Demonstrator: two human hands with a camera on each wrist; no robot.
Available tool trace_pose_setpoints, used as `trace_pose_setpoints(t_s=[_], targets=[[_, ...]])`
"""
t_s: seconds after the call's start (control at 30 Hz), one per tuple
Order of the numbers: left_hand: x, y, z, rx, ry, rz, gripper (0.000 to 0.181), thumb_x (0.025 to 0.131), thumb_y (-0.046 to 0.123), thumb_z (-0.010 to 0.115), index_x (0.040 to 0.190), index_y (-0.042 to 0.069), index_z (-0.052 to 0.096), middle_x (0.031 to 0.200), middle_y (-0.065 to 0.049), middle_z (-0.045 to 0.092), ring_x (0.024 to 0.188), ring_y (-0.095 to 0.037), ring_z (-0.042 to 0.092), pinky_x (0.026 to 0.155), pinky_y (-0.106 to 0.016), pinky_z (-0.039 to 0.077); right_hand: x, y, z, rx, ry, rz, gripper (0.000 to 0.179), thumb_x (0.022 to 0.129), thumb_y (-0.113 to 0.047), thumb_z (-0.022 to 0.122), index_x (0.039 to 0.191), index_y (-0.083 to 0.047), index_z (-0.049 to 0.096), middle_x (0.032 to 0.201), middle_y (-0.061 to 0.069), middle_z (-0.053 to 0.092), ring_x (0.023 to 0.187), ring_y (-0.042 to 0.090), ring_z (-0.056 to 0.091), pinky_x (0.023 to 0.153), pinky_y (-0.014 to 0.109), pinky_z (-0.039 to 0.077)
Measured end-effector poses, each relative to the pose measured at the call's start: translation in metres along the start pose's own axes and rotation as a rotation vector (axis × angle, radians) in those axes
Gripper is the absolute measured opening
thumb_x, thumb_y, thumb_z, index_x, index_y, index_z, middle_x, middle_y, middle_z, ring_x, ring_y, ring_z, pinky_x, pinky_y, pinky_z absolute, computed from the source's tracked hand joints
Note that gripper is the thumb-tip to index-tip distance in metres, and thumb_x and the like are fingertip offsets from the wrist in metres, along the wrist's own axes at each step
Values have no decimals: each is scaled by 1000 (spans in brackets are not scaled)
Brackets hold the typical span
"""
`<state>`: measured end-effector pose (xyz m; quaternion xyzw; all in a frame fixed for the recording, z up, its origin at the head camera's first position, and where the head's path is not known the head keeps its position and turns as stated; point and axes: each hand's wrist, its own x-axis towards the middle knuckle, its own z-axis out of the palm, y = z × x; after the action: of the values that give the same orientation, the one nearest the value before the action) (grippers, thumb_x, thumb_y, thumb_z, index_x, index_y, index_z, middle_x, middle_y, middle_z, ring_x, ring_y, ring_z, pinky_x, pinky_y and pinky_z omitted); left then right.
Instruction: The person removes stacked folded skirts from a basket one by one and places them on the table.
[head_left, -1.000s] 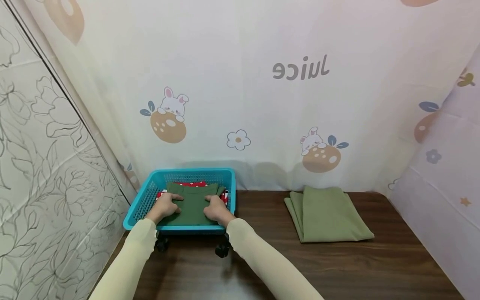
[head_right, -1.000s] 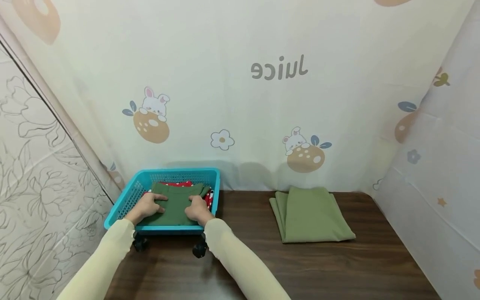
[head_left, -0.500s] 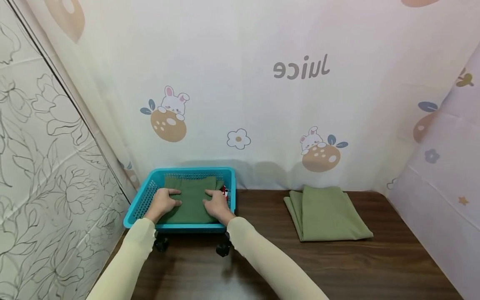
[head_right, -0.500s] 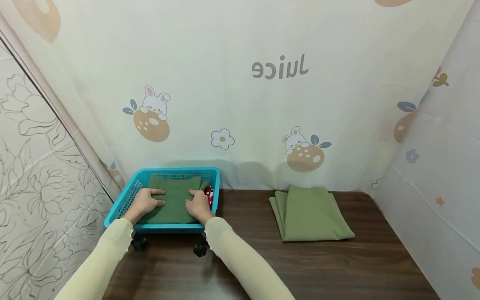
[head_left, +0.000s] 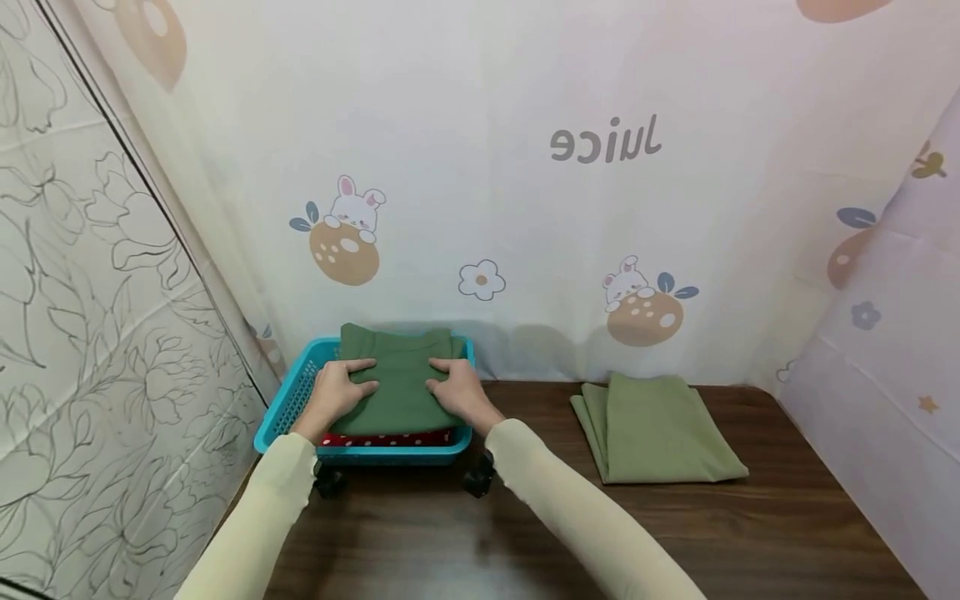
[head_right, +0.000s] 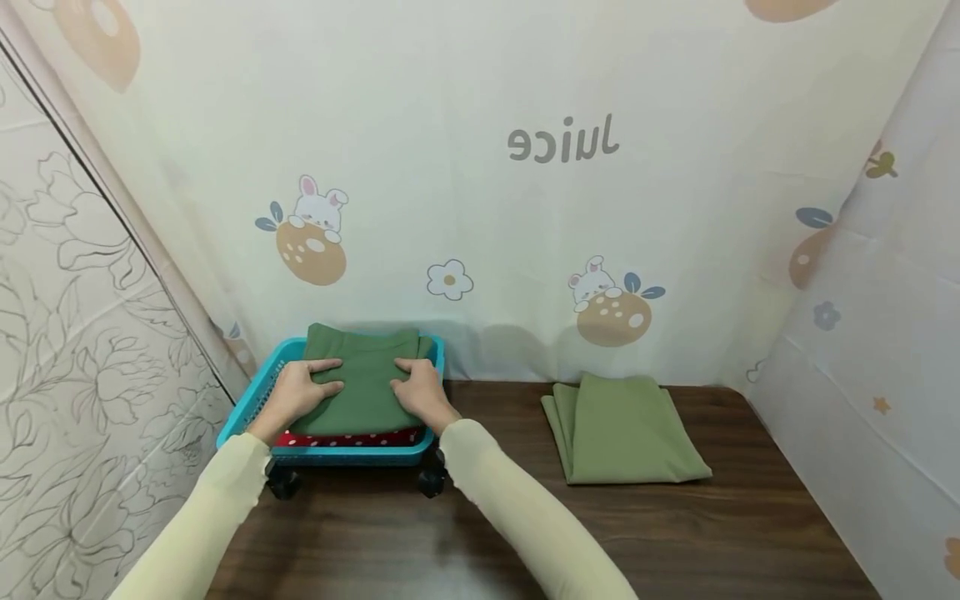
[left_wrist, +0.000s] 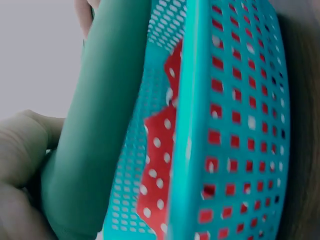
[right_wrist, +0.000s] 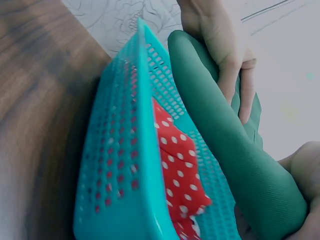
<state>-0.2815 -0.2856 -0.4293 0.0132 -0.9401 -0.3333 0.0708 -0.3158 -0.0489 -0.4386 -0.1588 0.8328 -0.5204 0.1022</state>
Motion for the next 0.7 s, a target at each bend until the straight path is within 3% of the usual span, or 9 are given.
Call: trace_pose_setpoints(t_s=[0.03,0.17,0.37,0.5,0.7], targets=[[-1,4,1,-11,1,4,45,97,18,73,140,9,65,145,-29,56,120,-46,61,71,-38,51,-2,1,-5,-4,0,-3,49,104,-16,61,152,-16,52,155,19,50,47,21,41,56,32,44],[-4,23,7,-38,1,44,46,97,20,74,141,9,65,142,-28,59,117,-44,62,67,-33,49,-10,6,-28,-38,33,-11,48,103,-17,63,150,-19,55,156,17,49,62,12,56,60,30,46],[-3,53,24,-108,-27,77,48,96,19,74,141,9,64,139,-26,61,110,-40,65,64,-33,48,-22,19,-62,-92,83,-40,47,101,-17,66,147,-20,59,154,15,52,97,27,69,67,32,48],[-3,66,41,-163,-32,83,48,96,17,74,142,9,64,140,-24,61,118,-39,64,71,-36,53,-31,29,-81,-128,86,-54,47,101,-17,66,147,-20,59,156,13,51,126,30,61,77,35,46],[-1,87,72,-216,-16,79,47,94,17,76,140,12,66,134,-23,65,111,-36,67,75,-38,58,-45,46,-107,-155,103,-72,47,101,-15,65,148,-17,58,156,17,50,104,32,63,76,38,45]])
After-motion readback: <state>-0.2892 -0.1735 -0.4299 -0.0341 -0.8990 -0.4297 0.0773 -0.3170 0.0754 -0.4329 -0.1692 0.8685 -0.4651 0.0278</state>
